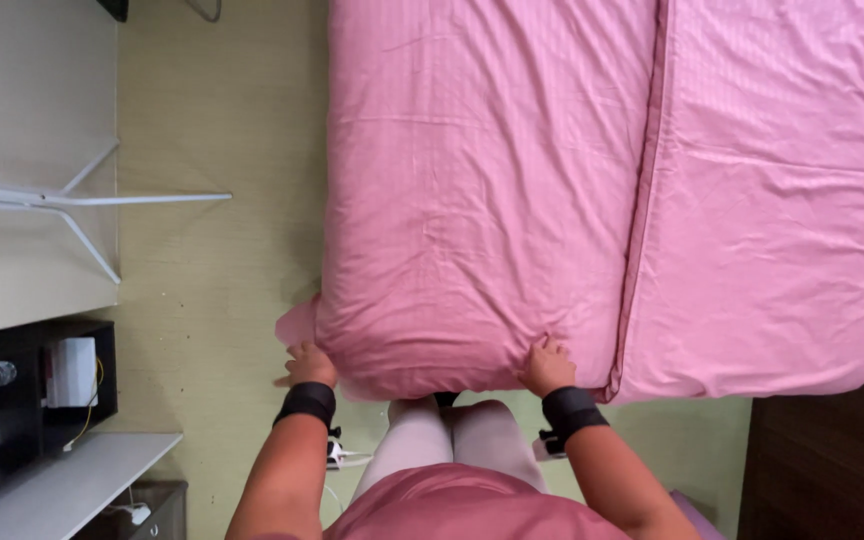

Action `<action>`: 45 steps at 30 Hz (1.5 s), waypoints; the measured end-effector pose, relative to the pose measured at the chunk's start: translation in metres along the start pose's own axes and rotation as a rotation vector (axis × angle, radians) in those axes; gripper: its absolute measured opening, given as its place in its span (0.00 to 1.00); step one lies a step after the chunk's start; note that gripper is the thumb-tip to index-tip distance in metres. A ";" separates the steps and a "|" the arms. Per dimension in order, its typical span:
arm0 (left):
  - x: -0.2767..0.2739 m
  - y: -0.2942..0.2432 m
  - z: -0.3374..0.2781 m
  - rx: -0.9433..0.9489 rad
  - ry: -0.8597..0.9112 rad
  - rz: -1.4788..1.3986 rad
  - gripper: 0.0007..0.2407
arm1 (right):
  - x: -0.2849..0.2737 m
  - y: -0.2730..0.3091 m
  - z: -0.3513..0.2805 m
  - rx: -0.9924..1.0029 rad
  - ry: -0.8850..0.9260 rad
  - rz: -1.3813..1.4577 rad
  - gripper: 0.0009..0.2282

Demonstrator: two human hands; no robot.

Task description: The person arranges pink pillows on a bed, fluffing and aligning them against the headboard. They then smooth and tuck the pink bedsheet around the mattress edges, ensuring the bedding is neat.

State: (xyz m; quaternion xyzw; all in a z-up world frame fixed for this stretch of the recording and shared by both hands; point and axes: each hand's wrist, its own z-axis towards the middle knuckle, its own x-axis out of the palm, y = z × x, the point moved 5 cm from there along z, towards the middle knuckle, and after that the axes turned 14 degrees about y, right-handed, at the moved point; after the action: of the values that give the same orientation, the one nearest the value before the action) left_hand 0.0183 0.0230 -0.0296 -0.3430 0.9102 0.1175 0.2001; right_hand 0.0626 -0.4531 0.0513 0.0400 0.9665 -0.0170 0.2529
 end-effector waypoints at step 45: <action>0.019 -0.242 0.006 0.764 0.005 0.527 0.11 | 0.025 0.003 0.037 -0.289 0.297 0.044 0.10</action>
State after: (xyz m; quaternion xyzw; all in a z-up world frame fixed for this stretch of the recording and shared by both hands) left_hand 0.1691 -0.1640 -0.0621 -0.0021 0.9449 -0.1802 0.2731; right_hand 0.0592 -0.4503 0.0070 0.0263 0.9845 0.1335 0.1110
